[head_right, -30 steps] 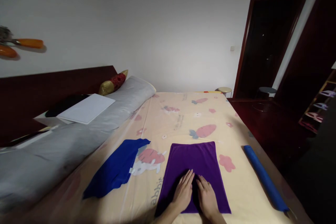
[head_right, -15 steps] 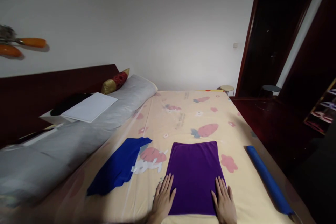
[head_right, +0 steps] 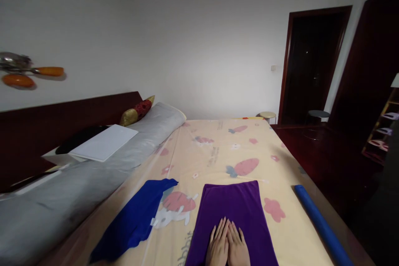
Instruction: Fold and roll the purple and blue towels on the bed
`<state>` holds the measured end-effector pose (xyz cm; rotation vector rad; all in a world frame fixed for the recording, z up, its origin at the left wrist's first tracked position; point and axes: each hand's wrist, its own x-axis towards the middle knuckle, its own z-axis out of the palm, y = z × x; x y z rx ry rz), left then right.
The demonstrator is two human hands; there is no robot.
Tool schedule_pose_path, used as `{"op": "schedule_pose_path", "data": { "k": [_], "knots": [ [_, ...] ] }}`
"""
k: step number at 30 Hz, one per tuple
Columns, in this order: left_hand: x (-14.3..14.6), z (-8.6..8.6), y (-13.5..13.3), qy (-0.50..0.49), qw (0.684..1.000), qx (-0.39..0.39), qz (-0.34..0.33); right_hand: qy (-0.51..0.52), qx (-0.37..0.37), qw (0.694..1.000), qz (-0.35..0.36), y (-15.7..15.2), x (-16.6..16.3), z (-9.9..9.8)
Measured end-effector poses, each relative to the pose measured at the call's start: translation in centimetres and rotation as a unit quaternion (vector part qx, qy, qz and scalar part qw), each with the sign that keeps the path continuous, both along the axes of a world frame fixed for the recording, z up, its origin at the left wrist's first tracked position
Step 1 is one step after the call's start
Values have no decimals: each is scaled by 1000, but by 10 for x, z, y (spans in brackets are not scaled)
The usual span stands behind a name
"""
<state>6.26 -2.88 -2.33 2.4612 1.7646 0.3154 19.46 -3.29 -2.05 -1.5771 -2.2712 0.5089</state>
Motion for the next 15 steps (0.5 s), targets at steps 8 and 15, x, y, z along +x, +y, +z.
{"op": "schedule_pose_path", "data": {
  "k": [8,15],
  "knots": [
    [-7,7,-8,29,997,61,30,-52,33,996,-59,-10,7,2],
    [-70,20,-7,60,993,27,99,-97,67,978,-171,-3,71,-12]
  ]
}}
